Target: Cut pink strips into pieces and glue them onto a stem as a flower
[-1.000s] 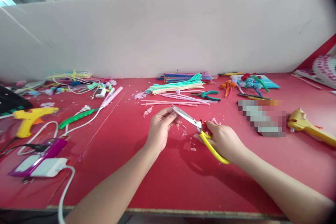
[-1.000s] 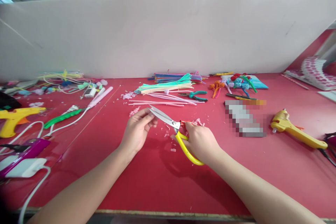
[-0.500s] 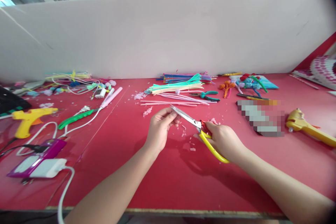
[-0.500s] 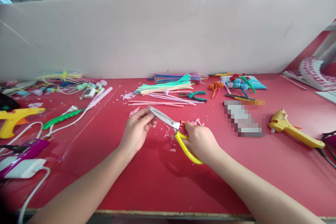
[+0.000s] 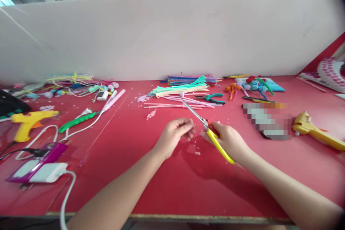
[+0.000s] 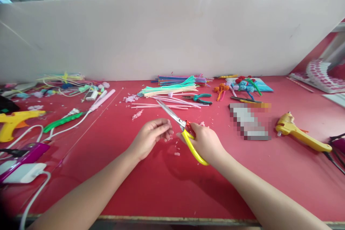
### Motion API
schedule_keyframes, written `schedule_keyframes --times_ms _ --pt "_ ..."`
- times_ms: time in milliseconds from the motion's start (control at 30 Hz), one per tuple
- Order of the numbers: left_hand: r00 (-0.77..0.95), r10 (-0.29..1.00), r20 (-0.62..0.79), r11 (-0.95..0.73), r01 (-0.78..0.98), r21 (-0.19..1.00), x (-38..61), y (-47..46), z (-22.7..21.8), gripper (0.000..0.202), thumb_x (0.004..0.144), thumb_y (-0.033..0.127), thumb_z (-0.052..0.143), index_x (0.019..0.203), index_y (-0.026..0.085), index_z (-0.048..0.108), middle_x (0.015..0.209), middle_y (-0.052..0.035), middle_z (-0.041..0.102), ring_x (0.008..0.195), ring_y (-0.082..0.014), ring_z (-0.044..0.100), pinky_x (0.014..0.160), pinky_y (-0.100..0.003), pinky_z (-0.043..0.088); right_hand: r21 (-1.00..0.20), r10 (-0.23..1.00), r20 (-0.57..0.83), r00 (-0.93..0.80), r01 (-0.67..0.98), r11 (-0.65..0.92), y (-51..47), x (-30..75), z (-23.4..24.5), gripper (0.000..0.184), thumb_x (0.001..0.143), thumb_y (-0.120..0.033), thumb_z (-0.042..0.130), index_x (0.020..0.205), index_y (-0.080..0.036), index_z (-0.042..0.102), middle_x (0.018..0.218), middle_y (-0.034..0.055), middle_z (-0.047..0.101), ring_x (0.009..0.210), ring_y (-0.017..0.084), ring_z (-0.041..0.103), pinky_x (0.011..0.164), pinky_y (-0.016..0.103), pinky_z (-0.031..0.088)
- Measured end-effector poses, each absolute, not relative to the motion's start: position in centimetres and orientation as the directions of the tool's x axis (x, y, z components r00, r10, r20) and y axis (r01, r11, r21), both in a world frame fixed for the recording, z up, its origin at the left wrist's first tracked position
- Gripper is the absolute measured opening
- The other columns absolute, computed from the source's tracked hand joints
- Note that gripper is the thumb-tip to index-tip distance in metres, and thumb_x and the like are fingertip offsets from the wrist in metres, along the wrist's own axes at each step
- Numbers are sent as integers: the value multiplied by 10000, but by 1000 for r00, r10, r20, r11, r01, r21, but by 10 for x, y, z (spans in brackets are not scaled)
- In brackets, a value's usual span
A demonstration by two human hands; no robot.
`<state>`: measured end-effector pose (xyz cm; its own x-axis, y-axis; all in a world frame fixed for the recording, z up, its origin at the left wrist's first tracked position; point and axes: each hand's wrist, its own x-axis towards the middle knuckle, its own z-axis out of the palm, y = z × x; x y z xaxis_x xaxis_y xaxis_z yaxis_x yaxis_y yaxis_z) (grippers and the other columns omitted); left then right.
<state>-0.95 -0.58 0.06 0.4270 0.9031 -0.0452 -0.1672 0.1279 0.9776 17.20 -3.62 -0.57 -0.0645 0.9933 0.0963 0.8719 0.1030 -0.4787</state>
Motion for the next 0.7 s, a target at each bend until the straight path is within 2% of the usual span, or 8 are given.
schedule_keyframes --times_ms 133,233,333,467,700 --pt "570 820 -40 85 -53 995 -4 -11 -2 184 782 306 517 772 132 577 684 -31 571 577 -102 528 572 -231 439 -742 989 65 -133 656 137 -39 169 -5 269 777 -439 430 725 -187 509 606 -3 561 541 125 492 474 210 320" --pt "637 769 -49 49 18 999 -2 -14 -5 218 790 321 503 726 125 574 654 -27 556 550 -95 518 559 -232 453 -836 990 51 -129 537 112 -42 168 -4 212 763 -391 466 738 -186 512 616 -15 558 559 117 499 491 201 354" --pt "642 763 -73 60 42 997 -1 -17 -7 220 780 325 512 713 125 572 624 -18 538 536 -92 504 565 -251 483 -838 993 42 -110 538 95 -42 168 -3 161 736 -339 493 689 -185 497 582 -32 519 536 104 472 478 192 348" --pt "548 836 -26 -13 67 998 0 -22 -6 175 733 317 564 745 146 601 680 -29 546 588 -116 514 563 -274 511 -782 994 56 -92 615 101 -44 167 -2 146 732 -307 474 666 -177 485 580 -35 487 537 99 450 485 197 330" --pt "508 861 28 -104 123 987 2 -24 -5 166 727 312 566 672 163 613 633 -26 555 581 -131 527 518 -246 471 -705 992 59 -116 699 123 -46 163 -1 169 733 -332 459 655 -182 469 546 -42 462 503 92 401 450 191 277"
